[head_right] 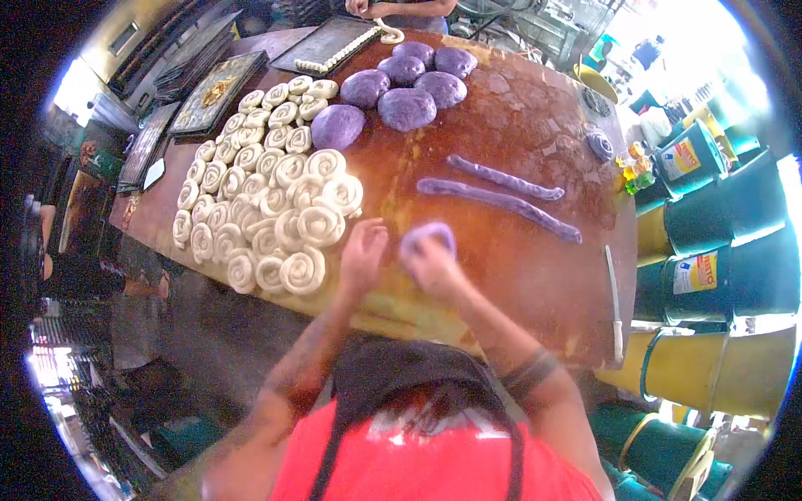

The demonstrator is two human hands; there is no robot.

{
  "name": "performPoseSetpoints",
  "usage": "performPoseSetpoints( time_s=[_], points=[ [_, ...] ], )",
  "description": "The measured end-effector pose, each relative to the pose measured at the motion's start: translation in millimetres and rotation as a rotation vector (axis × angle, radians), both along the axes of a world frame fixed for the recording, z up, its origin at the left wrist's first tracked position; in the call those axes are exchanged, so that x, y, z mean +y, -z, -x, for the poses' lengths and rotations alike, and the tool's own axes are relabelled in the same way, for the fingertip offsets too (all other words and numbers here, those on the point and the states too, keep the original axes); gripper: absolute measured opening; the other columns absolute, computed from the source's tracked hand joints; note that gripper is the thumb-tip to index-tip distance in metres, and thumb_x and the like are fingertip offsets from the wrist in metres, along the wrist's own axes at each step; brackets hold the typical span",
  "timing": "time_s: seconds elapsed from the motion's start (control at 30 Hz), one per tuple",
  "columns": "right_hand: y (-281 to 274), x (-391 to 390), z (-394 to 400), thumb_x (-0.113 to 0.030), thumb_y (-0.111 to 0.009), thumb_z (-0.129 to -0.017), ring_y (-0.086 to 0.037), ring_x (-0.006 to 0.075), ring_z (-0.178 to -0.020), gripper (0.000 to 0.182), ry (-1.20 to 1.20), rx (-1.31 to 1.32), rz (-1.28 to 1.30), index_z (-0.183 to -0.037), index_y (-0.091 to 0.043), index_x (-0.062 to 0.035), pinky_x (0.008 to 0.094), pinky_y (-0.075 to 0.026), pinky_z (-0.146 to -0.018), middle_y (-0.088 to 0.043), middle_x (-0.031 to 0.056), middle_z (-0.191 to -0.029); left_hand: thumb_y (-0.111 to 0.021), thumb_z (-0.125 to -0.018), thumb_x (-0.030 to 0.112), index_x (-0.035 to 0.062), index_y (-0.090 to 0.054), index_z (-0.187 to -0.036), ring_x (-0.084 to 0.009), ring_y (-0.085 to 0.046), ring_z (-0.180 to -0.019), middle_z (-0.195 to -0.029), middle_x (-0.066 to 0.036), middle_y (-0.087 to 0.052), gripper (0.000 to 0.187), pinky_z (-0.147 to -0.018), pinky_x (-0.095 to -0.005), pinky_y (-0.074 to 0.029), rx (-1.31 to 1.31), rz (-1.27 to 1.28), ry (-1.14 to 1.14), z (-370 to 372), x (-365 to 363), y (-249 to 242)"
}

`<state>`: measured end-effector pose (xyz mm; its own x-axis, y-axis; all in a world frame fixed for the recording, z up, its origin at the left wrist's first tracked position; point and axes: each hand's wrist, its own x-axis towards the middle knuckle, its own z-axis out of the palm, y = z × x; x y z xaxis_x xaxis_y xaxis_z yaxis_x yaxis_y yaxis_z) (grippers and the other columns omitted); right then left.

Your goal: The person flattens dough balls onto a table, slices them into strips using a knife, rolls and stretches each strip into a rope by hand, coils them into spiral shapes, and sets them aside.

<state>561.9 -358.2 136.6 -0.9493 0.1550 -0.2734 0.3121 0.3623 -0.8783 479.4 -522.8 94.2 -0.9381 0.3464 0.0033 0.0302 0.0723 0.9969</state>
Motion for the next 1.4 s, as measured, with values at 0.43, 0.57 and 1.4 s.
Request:
performPoseSetpoints(
  time_s=[0.43, 0.57, 1.4],
  points=[
    [97, 32, -13, -0.032, -0.079, -0.084, -0.071, 0.0304, -0.110, 0.052, 0.337, -0.150, -0.133, -0.125, -0.065, -0.0039, 0.0424, -0.055, -0.096, -0.074, 0.0204, -0.115, -0.076, -0.081, 0.023, -0.0003, -0.064, -0.114, -0.0389, -0.066, -0.102, -0.112, -0.019, -0.066, 0.042, -0.091, -0.0432, -0.054, 0.115, 0.631, 0.197, -14, 49, 68],
    [92, 73, -52, -0.006, -0.071, -0.086, -0.068, 0.0208, -0.106, 0.041, 0.283, -0.026, 0.290, -0.126, -0.062, -0.0027, 0.0371, -0.056, -0.093, -0.070, 0.0097, -0.113, -0.076, -0.085, 0.011, 0.0022, -0.061, -0.112, -0.0260, -0.066, -0.104, -0.110, -0.010, -0.067, 0.032, -0.092, -0.0403, -0.054, -0.454, 0.293, 0.298, -23, 64, 40],
    [98, 368, -67, -0.033, -0.077, -0.091, -0.057, 0.0404, -0.132, 0.055, 0.576, 0.123, -0.544, -0.134, -0.066, -0.0009, 0.0502, -0.044, -0.113, -0.063, 0.0248, -0.138, -0.077, -0.083, 0.021, -0.0009, -0.059, -0.129, -0.0397, -0.060, -0.123, -0.132, -0.023, -0.063, 0.054, -0.110, -0.0515, -0.046, 0.874, 1.252, 0.113, 91, 162, 59]
  ],
)
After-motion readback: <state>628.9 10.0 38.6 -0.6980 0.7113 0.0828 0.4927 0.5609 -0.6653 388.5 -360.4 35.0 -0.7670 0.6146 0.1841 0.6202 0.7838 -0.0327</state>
